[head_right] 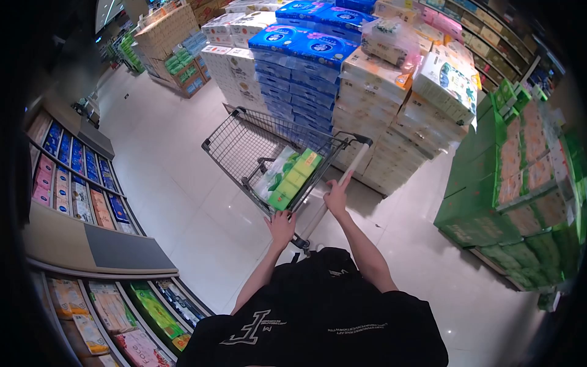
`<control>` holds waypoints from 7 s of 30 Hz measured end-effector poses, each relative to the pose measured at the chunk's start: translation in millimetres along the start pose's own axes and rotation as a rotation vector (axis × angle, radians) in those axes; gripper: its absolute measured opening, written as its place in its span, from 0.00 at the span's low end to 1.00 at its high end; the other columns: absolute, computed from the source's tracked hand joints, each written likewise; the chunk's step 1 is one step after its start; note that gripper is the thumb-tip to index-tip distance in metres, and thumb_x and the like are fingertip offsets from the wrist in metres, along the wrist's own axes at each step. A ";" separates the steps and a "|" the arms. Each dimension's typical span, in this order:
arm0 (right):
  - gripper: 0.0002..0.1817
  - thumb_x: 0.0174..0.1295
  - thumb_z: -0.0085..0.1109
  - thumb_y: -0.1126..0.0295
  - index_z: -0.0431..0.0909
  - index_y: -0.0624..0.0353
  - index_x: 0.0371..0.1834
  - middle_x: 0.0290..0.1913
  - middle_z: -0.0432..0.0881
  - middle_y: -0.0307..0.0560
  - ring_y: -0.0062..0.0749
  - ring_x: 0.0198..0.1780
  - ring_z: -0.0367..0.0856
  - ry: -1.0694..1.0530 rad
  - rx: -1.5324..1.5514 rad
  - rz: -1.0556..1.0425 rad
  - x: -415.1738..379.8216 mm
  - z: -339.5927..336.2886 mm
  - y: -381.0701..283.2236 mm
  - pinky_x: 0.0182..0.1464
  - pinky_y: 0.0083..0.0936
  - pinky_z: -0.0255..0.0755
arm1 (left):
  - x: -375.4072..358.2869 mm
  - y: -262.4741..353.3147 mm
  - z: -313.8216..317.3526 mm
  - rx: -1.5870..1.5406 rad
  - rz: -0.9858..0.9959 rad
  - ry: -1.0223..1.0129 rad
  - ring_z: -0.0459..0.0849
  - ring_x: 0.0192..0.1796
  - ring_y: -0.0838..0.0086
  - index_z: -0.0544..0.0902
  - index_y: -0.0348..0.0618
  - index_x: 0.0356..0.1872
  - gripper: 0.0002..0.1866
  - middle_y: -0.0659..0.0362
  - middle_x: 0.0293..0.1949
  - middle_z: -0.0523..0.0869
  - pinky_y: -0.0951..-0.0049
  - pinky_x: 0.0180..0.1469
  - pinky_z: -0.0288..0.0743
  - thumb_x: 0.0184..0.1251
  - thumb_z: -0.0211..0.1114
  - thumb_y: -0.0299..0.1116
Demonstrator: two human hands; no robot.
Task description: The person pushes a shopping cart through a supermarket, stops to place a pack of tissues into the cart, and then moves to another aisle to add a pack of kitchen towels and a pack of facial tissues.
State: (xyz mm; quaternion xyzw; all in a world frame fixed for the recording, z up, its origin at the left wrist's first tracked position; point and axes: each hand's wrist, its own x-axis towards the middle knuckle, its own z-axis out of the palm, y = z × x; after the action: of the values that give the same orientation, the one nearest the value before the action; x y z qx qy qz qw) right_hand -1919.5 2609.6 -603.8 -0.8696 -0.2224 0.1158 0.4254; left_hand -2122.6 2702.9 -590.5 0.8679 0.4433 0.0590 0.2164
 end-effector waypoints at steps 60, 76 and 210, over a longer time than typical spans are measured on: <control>0.53 0.49 0.75 0.47 0.55 0.69 0.68 0.66 0.58 0.70 0.68 0.64 0.67 0.022 -0.061 0.809 229.5 371.2 -105.1 0.66 0.52 0.66 | 530.1 -257.6 -112.2 -0.219 0.613 -0.556 0.70 0.69 0.49 0.78 0.42 0.60 0.21 0.44 0.66 0.73 0.56 0.69 0.66 0.69 0.64 0.38; 0.21 0.64 0.58 0.66 0.70 0.62 0.58 0.62 0.70 0.61 0.61 0.55 0.79 0.086 -0.471 0.937 246.8 421.8 -96.7 0.51 0.47 0.78 | 621.0 -227.3 -7.6 -0.402 0.260 -1.220 0.81 0.56 0.68 0.74 0.41 0.66 0.29 0.50 0.55 0.84 0.69 0.59 0.72 0.73 0.62 0.49; 0.22 0.66 0.48 0.50 0.87 0.53 0.45 0.45 0.86 0.48 0.42 0.57 0.79 0.069 -0.700 0.904 281.0 519.8 -308.5 0.74 0.51 0.53 | 887.6 -338.1 -93.7 0.369 1.471 -0.855 0.61 0.75 0.59 0.86 0.51 0.52 0.19 0.55 0.63 0.78 0.41 0.75 0.45 0.66 0.63 0.48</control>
State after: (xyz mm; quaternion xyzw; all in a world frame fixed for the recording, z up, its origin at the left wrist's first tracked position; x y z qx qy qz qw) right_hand -1965.8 3270.2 -680.8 -0.9706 0.1607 0.1772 0.0275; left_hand -1869.1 3612.4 -730.3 0.9029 -0.3466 -0.2199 0.1271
